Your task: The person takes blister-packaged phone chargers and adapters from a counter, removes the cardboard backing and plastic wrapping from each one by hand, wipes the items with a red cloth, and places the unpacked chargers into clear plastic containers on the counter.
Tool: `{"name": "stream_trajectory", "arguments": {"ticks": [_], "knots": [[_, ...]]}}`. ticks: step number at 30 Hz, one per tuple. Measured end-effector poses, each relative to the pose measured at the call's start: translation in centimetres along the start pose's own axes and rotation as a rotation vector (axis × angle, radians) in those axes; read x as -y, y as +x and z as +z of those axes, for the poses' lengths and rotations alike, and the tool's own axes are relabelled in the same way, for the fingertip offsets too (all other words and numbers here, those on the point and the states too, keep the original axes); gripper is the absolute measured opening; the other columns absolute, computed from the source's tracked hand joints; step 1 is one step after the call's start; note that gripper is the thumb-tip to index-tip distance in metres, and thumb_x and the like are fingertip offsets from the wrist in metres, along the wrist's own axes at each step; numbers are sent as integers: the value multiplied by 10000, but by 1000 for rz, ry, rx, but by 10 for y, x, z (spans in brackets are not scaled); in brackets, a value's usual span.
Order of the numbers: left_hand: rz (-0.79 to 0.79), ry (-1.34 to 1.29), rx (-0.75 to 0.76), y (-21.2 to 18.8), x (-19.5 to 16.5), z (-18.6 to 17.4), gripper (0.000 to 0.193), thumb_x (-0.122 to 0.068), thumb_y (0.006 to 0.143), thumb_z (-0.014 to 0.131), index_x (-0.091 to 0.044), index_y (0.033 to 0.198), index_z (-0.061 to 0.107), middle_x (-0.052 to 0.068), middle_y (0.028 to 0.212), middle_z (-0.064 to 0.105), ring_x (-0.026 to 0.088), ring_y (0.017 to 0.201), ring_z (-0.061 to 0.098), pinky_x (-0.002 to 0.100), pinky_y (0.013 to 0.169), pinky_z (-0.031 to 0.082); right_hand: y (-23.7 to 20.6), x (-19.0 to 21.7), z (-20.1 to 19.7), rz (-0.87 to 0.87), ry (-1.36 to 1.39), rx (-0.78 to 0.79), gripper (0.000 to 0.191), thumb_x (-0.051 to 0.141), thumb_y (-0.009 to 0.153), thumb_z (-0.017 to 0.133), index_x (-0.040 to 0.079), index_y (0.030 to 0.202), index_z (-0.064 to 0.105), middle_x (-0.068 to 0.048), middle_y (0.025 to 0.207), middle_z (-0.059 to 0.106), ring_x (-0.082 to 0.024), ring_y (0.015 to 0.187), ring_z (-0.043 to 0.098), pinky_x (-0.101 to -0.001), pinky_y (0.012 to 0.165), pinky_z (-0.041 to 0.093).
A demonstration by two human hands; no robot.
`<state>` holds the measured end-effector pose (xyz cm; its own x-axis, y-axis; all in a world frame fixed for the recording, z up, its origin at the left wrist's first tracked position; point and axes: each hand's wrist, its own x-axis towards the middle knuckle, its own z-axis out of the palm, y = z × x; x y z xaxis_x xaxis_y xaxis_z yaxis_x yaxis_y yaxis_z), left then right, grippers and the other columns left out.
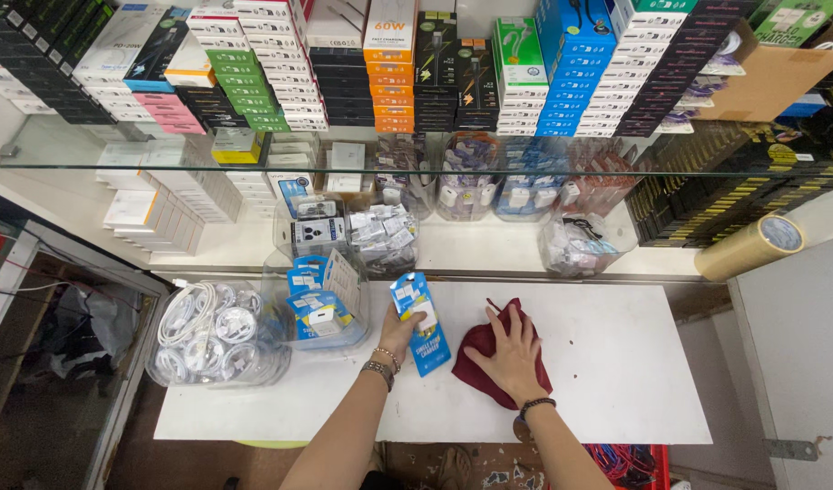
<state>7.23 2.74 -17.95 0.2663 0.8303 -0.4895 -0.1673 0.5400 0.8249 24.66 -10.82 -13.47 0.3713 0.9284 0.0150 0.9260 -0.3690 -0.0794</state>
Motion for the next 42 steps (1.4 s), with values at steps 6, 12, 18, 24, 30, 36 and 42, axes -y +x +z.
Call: {"name": "stream_trajectory", "arguments": {"ticks": [6, 12, 18, 24, 30, 36, 42], "knots": [[139, 109, 236, -12, -13, -4, 404, -39, 865, 761, -35, 1242, 617, 66, 1154, 741, 169, 1012, 718, 319, 888, 589, 4, -50, 12, 178, 674, 33, 480, 235, 831, 795, 166, 1287, 661, -113, 1242, 709, -306, 1142, 685, -386, 964, 550], [476, 613, 290, -29, -11, 37, 245, -26, 849, 697, 15, 1090, 716, 63, 934, 770, 125, 856, 701, 315, 786, 576, 65, -2, -13, -408, 1027, -259, 596, 165, 948, 819, -63, 1419, 532, -254, 1429, 518, -377, 1261, 547, -412, 1021, 455], [354, 434, 444, -58, -48, 56, 247, -124, 849, 751, 2, 1058, 712, 34, 933, 763, 74, 802, 687, 284, 746, 576, 75, -14, -57, 177, 1594, 327, 535, 244, 889, 727, 54, 1369, 587, -67, 1188, 721, -184, 1039, 684, -321, 865, 578], [473, 229, 95, -56, -68, 78, 255, -187, 873, 747, -8, 1053, 725, 37, 905, 767, 100, 775, 681, 276, 698, 543, 65, 1, -33, 371, 1973, 236, 499, 307, 950, 665, 66, 1380, 587, -55, 1165, 709, -155, 978, 681, -330, 830, 568], [433, -338, -72, -15, -86, 48, 292, -161, 906, 715, -25, 1155, 643, 62, 1049, 731, 156, 883, 707, 312, 771, 578, 24, 0, -64, 95, 1301, 392, 417, 251, 915, 708, 29, 1266, 673, -138, 1184, 756, -210, 1026, 689, -335, 900, 556], [218, -496, 83, -16, -74, 61, 362, -225, 928, 684, -108, 1258, 590, 29, 1185, 686, 175, 1043, 677, 377, 896, 567, 30, 42, -123, -248, 926, -279, 471, 258, 931, 726, 50, 1339, 613, -210, 1448, 570, -349, 1336, 522, -405, 1083, 429], [154, -509, 204, -36, -98, 51, 415, -283, 948, 677, -106, 1305, 564, 36, 1236, 650, 199, 1123, 651, 407, 936, 569, 13, 44, -97, -334, 584, -326, 771, 203, 761, 702, 128, 1500, 497, -223, 1450, 525, -364, 1322, 489, -405, 1038, 468]]}}
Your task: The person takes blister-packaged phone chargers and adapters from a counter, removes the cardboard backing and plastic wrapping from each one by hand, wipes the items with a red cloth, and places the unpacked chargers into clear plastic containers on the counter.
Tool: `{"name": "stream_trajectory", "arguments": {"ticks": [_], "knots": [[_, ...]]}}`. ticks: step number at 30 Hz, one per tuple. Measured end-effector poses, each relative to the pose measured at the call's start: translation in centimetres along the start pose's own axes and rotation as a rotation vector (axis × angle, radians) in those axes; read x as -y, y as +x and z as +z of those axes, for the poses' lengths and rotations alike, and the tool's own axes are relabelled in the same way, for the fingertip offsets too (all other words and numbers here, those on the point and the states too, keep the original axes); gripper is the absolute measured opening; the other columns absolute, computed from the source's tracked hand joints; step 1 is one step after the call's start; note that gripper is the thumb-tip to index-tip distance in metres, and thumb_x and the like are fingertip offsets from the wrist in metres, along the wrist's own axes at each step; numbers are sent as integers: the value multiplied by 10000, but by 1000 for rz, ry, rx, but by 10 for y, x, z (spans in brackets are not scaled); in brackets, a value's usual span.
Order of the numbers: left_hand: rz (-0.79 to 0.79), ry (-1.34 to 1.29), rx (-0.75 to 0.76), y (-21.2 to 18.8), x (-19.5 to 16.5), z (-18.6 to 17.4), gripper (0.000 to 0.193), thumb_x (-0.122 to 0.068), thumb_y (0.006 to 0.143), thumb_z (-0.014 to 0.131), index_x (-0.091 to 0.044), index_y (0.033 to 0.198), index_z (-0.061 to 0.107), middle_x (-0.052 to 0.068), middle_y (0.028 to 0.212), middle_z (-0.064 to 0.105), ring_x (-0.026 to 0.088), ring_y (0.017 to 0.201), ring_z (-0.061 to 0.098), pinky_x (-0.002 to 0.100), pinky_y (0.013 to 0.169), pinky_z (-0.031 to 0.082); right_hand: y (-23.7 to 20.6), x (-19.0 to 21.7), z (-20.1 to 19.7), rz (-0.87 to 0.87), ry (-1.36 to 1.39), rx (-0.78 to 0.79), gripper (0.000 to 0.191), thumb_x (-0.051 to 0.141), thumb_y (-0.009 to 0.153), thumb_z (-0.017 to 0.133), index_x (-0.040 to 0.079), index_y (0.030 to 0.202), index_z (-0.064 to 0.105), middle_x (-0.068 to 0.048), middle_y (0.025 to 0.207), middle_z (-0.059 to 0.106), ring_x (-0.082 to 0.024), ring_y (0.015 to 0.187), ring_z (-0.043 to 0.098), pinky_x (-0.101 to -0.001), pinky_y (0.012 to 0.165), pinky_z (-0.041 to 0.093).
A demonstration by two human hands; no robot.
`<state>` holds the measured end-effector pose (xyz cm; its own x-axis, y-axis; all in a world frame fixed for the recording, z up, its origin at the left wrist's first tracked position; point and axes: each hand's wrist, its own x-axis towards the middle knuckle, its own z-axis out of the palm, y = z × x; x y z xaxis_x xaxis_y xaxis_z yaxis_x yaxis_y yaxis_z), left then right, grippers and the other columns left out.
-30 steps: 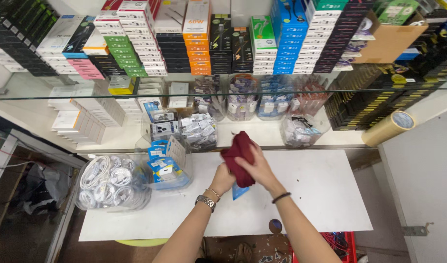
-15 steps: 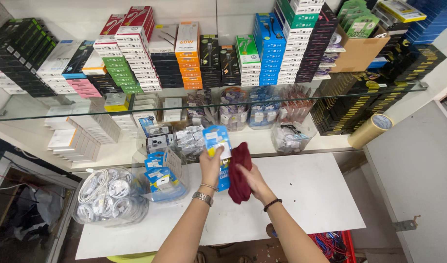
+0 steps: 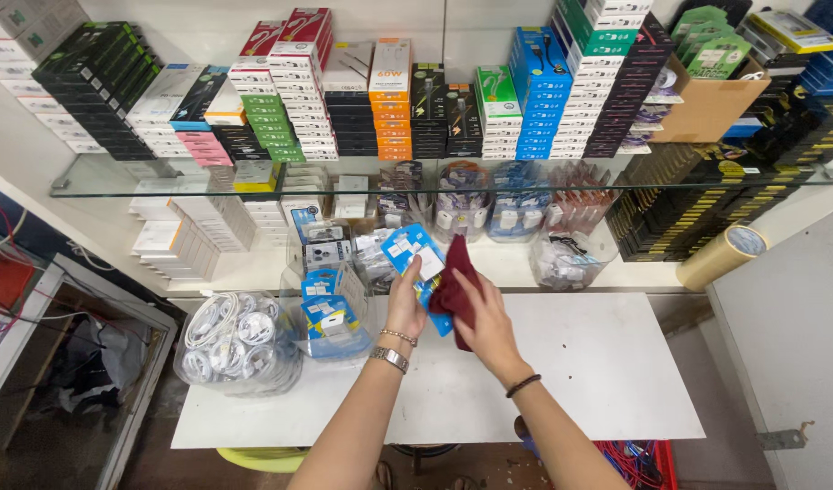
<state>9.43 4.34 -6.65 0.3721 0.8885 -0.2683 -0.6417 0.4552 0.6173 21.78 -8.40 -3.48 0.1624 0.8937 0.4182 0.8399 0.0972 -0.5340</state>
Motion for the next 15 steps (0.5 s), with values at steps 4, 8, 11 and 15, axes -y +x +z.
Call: {"name": "stream_trajectory", "arguments": {"ticks": [4, 8, 11, 15], "knots": [[-57, 167, 171, -9, -19, -1, 506, -296, 947, 702, -6, 1341, 572, 152, 1275, 640, 289, 1133, 625, 446, 927, 551, 12, -39, -5, 660, 1064, -17, 597, 342, 942, 640, 74, 1462, 523, -88, 1335, 679, -234, 1212, 654, -383, 1016, 527], [276, 580, 31, -20, 21, 12, 674, -306, 859, 757, -59, 1417, 470, 123, 1361, 590, 222, 1241, 583, 376, 1036, 471, 34, -31, -2, 861, 1731, 207, 606, 423, 911, 652, 112, 1420, 549, -46, 1294, 680, -203, 1132, 679, -362, 972, 533], [952, 1196, -164, -17, 18, 3, 625, -282, 936, 826, 65, 1361, 525, 320, 1510, 435, 404, 1358, 437, 447, 1098, 372, 29, -10, 4, 980, 1694, 324, 629, 408, 880, 684, 50, 1383, 563, -102, 1232, 708, -238, 1067, 702, -396, 925, 561], [790, 941, -248, -13, -22, -9, 559, -292, 930, 780, 34, 1305, 525, 250, 1349, 581, 352, 1228, 590, 420, 1021, 466, 4, -13, 26, 909, 1392, 394, 619, 296, 867, 744, 48, 1403, 559, -108, 1246, 695, -225, 1060, 685, -398, 908, 563]]}}
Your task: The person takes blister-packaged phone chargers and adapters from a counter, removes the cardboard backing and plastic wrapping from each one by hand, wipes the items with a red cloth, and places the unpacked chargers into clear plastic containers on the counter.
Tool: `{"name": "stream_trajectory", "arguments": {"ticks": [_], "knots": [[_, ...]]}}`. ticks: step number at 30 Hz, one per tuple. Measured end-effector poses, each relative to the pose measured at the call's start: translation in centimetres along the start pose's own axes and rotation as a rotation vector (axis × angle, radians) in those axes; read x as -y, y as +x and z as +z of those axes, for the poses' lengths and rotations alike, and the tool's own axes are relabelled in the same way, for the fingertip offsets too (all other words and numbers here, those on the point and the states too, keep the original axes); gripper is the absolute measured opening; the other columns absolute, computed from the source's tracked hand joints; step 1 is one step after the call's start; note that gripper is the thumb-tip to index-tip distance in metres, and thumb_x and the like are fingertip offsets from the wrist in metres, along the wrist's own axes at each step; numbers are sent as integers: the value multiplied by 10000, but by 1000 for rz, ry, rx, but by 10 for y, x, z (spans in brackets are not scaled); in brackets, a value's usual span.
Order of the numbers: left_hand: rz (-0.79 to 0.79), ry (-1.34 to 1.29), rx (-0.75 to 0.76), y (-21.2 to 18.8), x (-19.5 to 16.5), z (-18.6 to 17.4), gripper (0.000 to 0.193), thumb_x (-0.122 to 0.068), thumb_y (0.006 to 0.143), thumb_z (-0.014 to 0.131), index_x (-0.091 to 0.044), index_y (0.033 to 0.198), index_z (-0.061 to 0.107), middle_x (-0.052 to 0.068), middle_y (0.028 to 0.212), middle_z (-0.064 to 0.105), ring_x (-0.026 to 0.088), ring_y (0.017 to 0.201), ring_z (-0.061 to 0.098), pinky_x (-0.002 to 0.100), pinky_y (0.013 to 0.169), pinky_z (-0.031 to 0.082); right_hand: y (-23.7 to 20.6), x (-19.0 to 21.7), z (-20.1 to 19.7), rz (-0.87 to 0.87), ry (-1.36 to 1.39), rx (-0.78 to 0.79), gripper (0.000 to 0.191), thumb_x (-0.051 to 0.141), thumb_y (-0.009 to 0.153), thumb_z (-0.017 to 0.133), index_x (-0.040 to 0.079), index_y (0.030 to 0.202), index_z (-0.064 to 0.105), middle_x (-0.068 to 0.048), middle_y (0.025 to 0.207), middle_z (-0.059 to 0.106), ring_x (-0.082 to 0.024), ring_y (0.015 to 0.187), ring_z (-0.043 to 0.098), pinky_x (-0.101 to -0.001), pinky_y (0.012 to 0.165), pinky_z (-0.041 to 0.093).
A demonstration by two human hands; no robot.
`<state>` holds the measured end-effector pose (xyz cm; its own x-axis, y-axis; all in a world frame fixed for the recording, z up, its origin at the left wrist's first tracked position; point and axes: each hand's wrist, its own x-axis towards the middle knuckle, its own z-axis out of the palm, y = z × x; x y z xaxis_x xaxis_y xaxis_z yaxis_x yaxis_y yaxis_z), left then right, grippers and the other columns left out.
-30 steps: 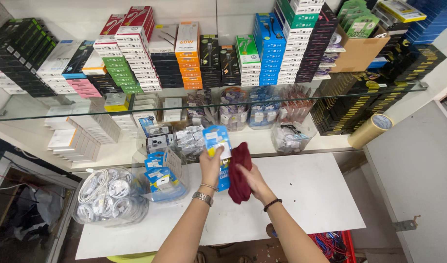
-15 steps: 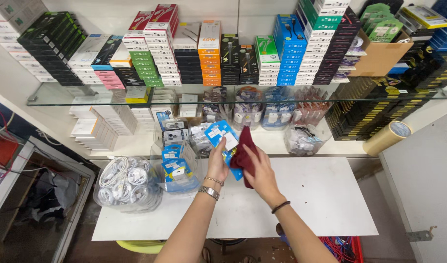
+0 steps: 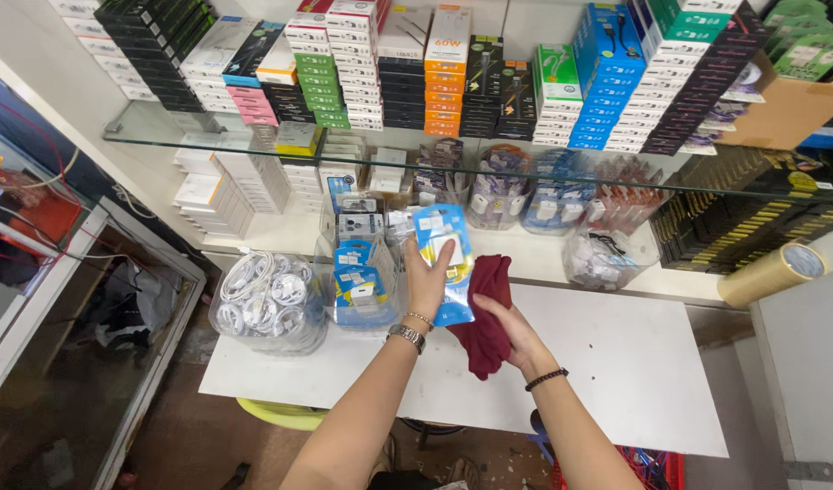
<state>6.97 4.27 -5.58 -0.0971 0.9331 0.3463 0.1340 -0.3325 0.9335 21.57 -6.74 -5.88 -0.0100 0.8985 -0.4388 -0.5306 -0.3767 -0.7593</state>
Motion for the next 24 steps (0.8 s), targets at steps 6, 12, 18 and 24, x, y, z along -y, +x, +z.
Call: {"name": "stream_trajectory", "arguments": {"ticks": [6, 12, 18, 24], "knots": [[-67, -28, 21, 14, -22, -59, 515, -313, 886, 783, 13, 1190, 525, 182, 1121, 694, 316, 1037, 700, 396, 894, 541, 32, -51, -51, -59, -1002, -364, 719, 413, 897, 760, -21, 1427, 543, -244, 1329, 678, -319, 1192, 647, -386, 1013, 504], [-72, 91, 382, 20, -16, -97, 674, -355, 850, 799, -16, 1351, 503, 168, 1186, 703, 272, 1044, 702, 369, 883, 544, 75, 1, 1, -385, -983, -188, 735, 343, 921, 735, 89, 1533, 417, -197, 1308, 596, -249, 1165, 572, -343, 976, 471], [-93, -109, 420, 53, 10, -125, 526, -350, 928, 731, -39, 1320, 568, 127, 1190, 709, 189, 1077, 670, 330, 909, 541, 77, 84, 118, -550, -876, 135, 321, 143, 995, 660, 45, 1297, 615, -61, 1028, 727, -107, 861, 640, -270, 745, 527], [-217, -185, 148, 119, 44, -192, 375, -347, 1089, 496, -71, 1301, 634, 70, 1103, 751, 159, 991, 653, 292, 899, 531, 73, 51, 163, -808, -803, 99, 248, 153, 1008, 653, 23, 1215, 615, -40, 1083, 729, -89, 946, 664, -265, 830, 550]]}}
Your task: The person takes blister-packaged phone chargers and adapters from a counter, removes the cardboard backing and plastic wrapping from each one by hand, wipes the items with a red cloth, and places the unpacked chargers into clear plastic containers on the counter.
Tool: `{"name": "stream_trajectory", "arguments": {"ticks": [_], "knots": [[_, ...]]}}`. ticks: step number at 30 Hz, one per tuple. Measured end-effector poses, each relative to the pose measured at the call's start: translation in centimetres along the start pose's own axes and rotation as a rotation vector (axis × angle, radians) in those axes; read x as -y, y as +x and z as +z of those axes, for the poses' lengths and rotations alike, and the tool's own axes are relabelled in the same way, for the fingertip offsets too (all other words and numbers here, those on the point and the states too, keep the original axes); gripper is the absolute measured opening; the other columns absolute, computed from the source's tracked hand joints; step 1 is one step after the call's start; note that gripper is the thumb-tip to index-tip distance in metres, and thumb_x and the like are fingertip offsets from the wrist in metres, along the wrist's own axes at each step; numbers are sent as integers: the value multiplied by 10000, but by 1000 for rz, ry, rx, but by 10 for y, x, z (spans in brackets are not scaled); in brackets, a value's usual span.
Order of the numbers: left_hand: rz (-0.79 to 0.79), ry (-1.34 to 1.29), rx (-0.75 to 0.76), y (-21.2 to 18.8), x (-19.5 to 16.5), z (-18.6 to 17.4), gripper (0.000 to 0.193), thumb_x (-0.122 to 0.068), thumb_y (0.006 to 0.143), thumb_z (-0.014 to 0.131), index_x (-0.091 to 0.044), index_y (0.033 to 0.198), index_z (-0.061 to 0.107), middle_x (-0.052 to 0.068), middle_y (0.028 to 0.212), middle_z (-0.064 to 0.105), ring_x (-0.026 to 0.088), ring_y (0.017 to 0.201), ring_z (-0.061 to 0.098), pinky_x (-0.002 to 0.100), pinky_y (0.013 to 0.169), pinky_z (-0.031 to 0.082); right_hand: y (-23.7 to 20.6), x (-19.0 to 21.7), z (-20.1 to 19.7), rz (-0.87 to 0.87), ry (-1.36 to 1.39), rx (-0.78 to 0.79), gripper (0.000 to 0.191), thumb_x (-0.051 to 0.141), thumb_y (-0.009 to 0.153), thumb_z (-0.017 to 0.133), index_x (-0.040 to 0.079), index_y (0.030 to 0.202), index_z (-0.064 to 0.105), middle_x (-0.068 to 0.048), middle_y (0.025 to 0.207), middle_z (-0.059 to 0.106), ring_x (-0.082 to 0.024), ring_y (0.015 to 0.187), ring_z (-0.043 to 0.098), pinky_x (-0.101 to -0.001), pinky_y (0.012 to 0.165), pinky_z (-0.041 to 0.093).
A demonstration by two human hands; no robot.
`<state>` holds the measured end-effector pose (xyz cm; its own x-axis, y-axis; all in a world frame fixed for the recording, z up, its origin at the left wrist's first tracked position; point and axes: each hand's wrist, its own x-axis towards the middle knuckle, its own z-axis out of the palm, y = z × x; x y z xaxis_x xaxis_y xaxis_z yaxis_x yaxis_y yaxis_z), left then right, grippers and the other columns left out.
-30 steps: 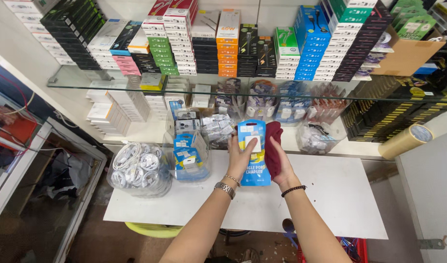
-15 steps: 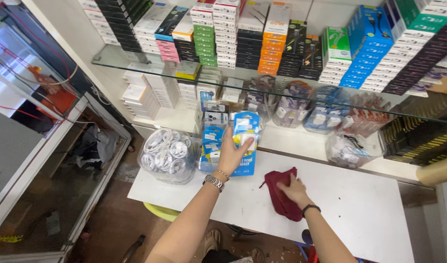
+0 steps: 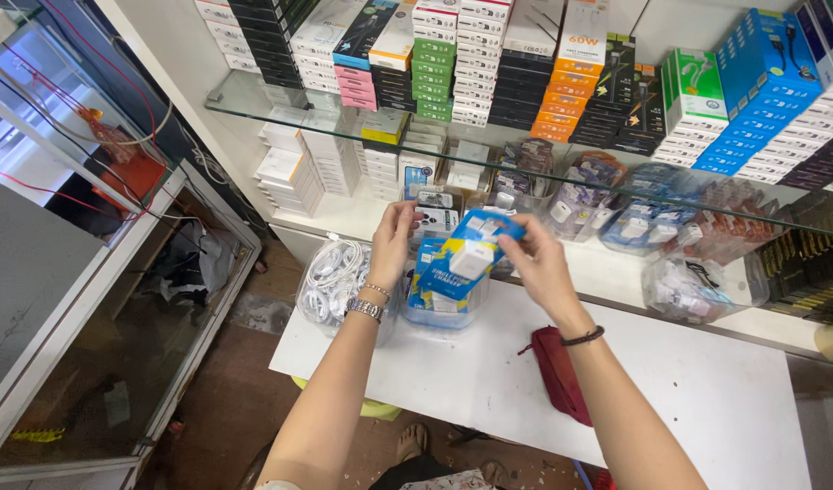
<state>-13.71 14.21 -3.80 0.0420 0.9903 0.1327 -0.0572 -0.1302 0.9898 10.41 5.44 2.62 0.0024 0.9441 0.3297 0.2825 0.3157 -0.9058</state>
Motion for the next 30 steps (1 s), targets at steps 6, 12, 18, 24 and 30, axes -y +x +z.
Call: {"name": "stream_trajectory", "arguments": {"ticks": [6, 12, 18, 24, 30], "knots": [[87, 443, 218, 19, 36, 1, 311, -252, 967, 601, -41, 1172, 703, 173, 1020, 783, 266, 941, 766, 352, 844, 580, -43, -20, 56, 252, -532, 234, 305, 178, 970, 647, 118, 1267, 675, -111, 1047, 725, -276, 908, 707, -367, 805, 555], [52, 1155, 596, 41, 81, 31, 281, -154, 916, 622, 31, 1082, 754, 295, 1133, 713, 379, 1105, 714, 435, 999, 562, -56, -18, 60, 11, -554, 192, 306, 133, 911, 668, 71, 1210, 687, -113, 1214, 639, -311, 1135, 573, -412, 966, 482], [-64, 1329, 891, 57, 78, 50, 402, -294, 924, 607, 3, 1171, 718, 279, 1248, 665, 407, 1193, 642, 459, 1049, 497, -26, -33, 59, -191, -710, 107, 550, -10, 848, 597, 71, 1392, 593, -156, 1388, 585, -382, 1199, 541, -450, 1002, 470], [-99, 1377, 774, 50, 76, 53, 483, -388, 879, 686, -5, 1172, 705, 235, 1327, 597, 380, 1240, 590, 460, 1018, 505, 0, -50, 59, -82, -850, 230, 244, -35, 831, 610, 48, 1060, 627, -117, 1211, 609, -330, 1188, 588, -429, 910, 522], [61, 1324, 690, 32, 83, 45, 391, -335, 885, 699, -8, 1095, 745, 209, 1188, 705, 363, 1097, 697, 462, 910, 579, -7, -46, 42, -3, -724, 175, 121, -13, 848, 627, 30, 961, 629, -109, 1037, 640, -307, 1103, 619, -413, 923, 522]]}}
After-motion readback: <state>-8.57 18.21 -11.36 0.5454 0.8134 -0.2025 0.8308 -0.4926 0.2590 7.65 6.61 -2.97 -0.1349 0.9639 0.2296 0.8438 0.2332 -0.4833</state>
